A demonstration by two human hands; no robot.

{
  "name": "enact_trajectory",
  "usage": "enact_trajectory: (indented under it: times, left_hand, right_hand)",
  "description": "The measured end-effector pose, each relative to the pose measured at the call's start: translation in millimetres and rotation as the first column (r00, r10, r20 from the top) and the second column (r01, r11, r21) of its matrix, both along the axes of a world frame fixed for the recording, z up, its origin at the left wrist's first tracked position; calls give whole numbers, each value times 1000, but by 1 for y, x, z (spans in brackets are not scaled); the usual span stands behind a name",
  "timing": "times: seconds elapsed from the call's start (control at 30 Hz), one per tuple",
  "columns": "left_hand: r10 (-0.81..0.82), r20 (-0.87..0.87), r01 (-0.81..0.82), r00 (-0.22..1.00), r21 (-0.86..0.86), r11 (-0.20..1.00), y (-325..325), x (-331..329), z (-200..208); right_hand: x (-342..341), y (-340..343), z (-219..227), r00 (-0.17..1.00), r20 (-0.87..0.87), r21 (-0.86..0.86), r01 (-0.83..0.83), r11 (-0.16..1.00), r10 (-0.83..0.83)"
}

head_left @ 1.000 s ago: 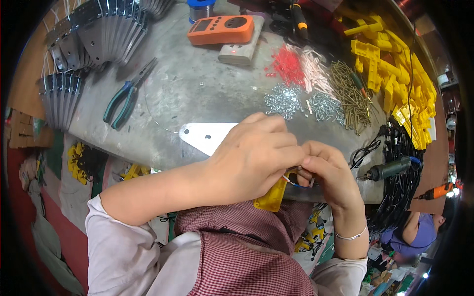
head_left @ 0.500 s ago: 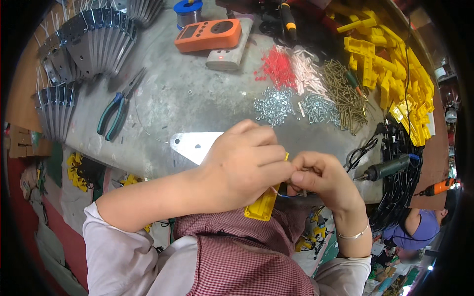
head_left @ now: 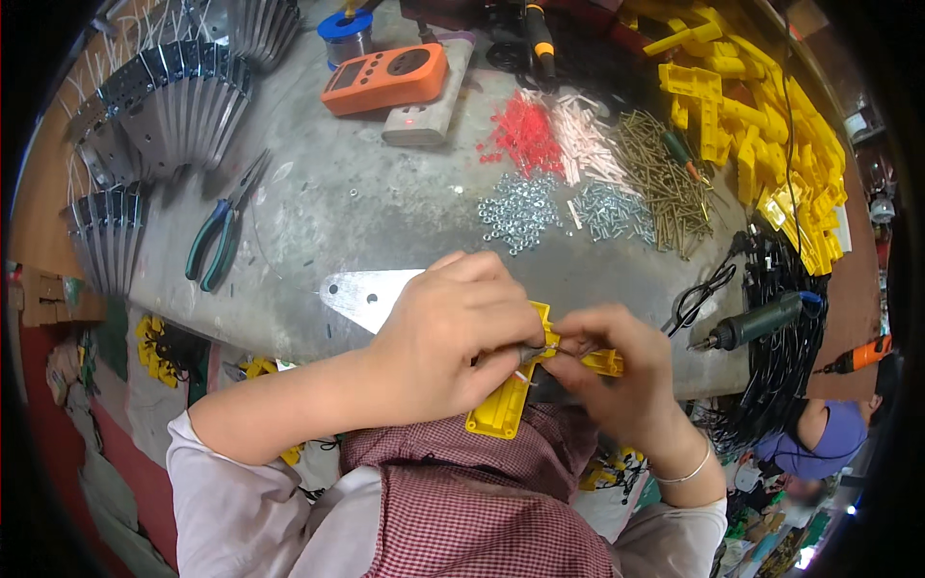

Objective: The person assembles an electric tool by fastening a metal plate to a plastic handle using an electric screwdriver, cutting and stripping wires with pliers, soldering wire connections using a soldering iron, and routing the wires into the casing.

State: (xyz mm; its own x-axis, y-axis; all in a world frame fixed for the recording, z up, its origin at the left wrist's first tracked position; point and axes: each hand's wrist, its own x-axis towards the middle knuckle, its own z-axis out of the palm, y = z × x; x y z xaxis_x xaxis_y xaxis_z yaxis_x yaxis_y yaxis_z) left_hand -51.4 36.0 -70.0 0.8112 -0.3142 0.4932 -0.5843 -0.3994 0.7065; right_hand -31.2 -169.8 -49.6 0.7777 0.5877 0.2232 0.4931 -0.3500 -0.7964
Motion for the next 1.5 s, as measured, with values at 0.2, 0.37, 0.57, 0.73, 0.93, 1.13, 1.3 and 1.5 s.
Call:
enact_trajectory:
  times: [0.2,0.37,0.57,0.73,0.93,1.13,1.3,1.5]
  left_hand:
    - [0,-3,0,1000,-18,1000,0,-3,-4]
    - [25,201,-37,979,54,998,-8,-7,-9]
    - [226,-30,-195,974,402,895,73,-22,23]
    - [345,-178,-146,921,664,733,138,-36,10]
    - [369,-111,-143,923,791,595,149,-48,46]
    - [127,-425,-55,896,177,983,136,-47,66]
    - [5,-409,112,913,261,959,90,-23,44]
    - [-77,-416,166,906,183,969,67,-13,30]
  right_hand:
    - [-1,3,3,956,284,-113,-40,993,71]
    - [-2,-2,6,772,-633,30,100,995,-58]
    - [3,-7,21,926,-359,-79,89,993,-112]
    - [21,-14,20,936,-329,55,149,987,-123]
    - [68,-11,33,975,-200,-156,61,986,-92]
    - [179,26,19,959,191,0,213,977,-209]
    - [254,71,-16,933,354,-42,86,995,-66]
    - [239,80,-5,819,563,-83,194,978,-114]
